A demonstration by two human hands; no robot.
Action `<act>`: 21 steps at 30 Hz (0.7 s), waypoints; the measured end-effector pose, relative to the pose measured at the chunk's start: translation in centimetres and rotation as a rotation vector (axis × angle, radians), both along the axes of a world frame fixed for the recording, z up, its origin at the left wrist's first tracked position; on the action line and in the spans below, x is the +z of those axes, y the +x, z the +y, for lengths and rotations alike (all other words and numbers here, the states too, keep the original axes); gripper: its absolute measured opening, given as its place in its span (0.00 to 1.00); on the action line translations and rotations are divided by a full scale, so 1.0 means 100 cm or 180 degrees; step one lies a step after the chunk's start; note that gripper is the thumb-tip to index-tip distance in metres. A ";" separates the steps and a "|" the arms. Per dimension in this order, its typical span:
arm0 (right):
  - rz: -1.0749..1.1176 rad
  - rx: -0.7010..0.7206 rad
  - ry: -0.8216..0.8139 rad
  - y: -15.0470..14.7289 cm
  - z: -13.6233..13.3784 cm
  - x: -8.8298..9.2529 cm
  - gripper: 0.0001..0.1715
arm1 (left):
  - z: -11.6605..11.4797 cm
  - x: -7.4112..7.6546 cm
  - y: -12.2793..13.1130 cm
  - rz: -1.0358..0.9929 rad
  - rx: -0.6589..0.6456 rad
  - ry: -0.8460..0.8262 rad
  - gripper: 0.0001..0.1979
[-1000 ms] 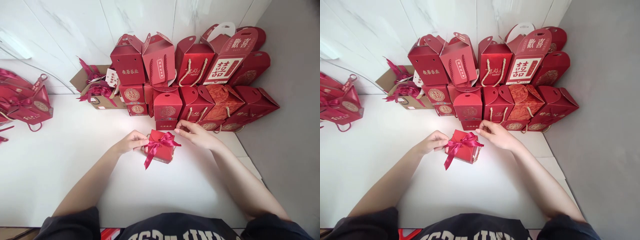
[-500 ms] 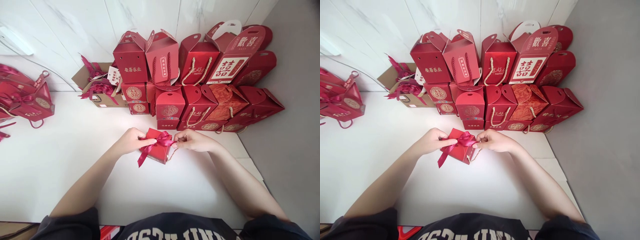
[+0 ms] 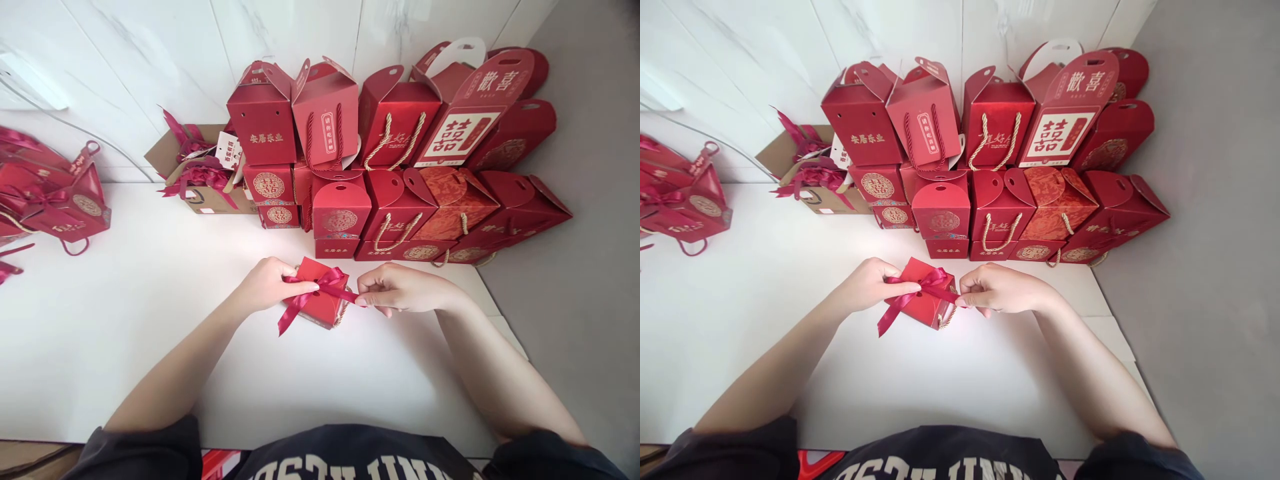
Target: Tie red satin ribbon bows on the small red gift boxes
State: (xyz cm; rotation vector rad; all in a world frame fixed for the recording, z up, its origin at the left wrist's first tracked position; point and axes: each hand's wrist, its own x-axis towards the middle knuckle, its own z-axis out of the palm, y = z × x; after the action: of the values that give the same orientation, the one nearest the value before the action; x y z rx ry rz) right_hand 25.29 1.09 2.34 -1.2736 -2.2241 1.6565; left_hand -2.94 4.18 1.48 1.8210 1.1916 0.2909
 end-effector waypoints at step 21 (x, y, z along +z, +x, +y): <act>0.0864 0.0335 -0.0926 -0.007 0.027 -0.058 0.19 | 0.018 -0.003 -0.010 -0.0627 -0.0730 -0.1075 0.14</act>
State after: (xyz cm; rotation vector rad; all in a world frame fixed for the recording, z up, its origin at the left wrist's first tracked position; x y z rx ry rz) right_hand 24.60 3.78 -3.48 -0.9223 -1.9754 2.1106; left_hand -3.93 5.99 1.22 1.5734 0.8299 0.1246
